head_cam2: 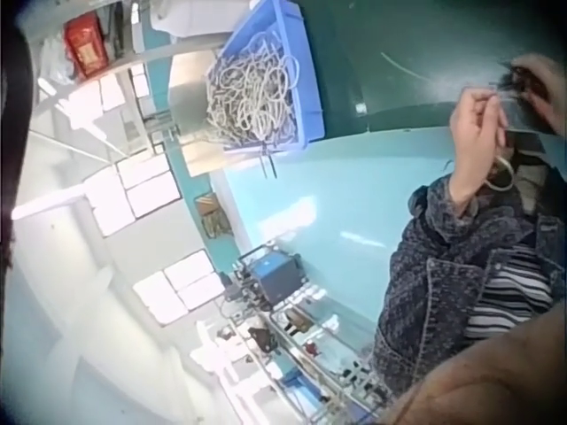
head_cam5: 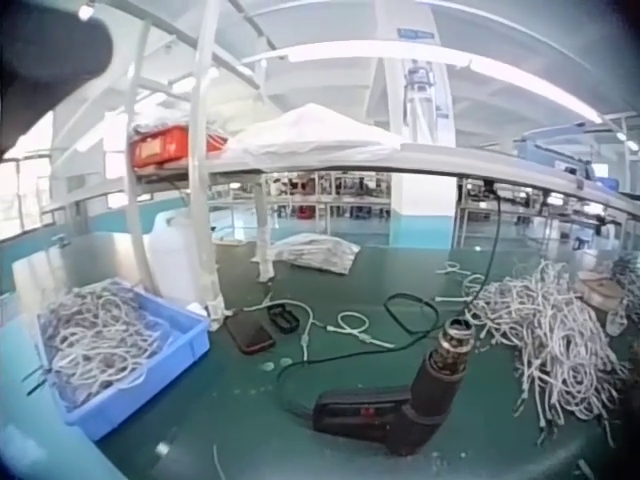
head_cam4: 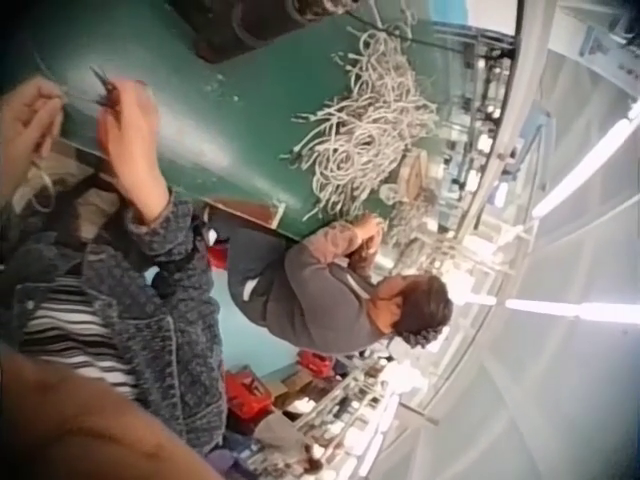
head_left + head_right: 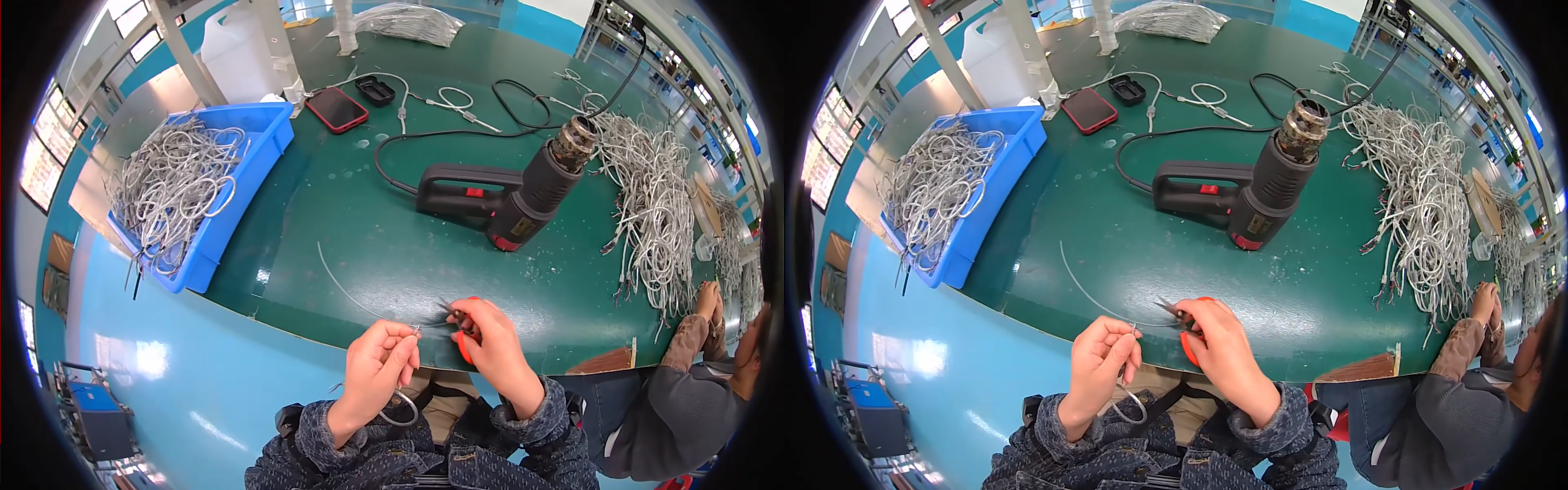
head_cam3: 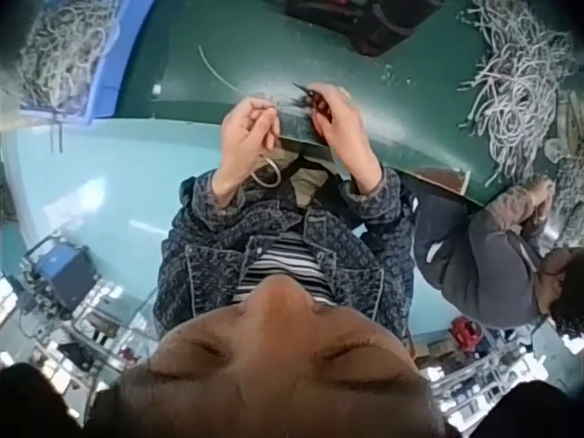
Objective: Assemble electrical cables by placing heat-shrink sleeves onto wires and using a heat gun to secure them.
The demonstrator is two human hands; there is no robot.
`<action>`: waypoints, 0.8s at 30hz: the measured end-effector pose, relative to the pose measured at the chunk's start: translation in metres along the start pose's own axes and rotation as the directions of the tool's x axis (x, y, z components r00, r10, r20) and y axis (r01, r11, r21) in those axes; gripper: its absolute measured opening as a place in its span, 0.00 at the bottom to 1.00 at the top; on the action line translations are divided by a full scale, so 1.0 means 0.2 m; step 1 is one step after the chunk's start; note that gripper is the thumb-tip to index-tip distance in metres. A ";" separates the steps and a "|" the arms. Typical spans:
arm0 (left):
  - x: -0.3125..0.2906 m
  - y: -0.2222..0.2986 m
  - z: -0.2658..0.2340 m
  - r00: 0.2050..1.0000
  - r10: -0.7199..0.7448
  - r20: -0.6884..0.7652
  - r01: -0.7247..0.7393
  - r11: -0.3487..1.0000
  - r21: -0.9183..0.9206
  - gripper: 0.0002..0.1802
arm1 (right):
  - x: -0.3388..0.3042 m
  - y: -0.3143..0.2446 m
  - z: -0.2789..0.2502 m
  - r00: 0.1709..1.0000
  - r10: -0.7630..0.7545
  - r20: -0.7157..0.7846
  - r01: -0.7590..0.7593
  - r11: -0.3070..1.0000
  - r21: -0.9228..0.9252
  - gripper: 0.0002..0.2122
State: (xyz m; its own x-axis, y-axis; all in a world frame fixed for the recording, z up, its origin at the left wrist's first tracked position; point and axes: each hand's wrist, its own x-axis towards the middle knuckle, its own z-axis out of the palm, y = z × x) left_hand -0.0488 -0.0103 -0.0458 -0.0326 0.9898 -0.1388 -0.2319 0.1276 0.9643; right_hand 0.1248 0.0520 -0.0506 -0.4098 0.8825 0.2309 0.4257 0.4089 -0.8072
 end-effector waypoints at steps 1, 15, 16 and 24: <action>0.00 0.00 -0.01 1.000 0.003 -0.004 -0.003 1.000 0.003 0.06 | 0.01 0.00 0.02 0.999 -0.048 0.006 0.048 0.998 -0.040 0.17; 0.02 -0.03 -0.01 0.986 0.140 0.095 -0.163 0.937 0.310 0.08 | -0.01 -0.04 -0.02 0.979 0.168 0.116 -0.185 0.971 0.150 0.15; 0.03 -0.03 -0.01 0.968 0.211 0.134 -0.249 0.860 0.445 0.07 | -0.02 -0.04 -0.03 0.968 0.199 0.151 -0.231 0.944 0.235 0.15; 0.01 0.00 0.06 0.949 0.293 0.118 -0.310 0.786 0.534 0.06 | -0.07 -0.09 -0.03 0.960 0.234 0.156 -0.280 0.765 0.580 0.15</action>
State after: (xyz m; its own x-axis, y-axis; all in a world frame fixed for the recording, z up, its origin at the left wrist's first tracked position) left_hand -0.0366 -0.0078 -0.0426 0.0157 0.9839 0.1779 0.3473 -0.1722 0.9218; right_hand 0.1274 0.0327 -0.0367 -0.4195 0.9063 -0.0516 -0.0269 -0.0692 -0.9972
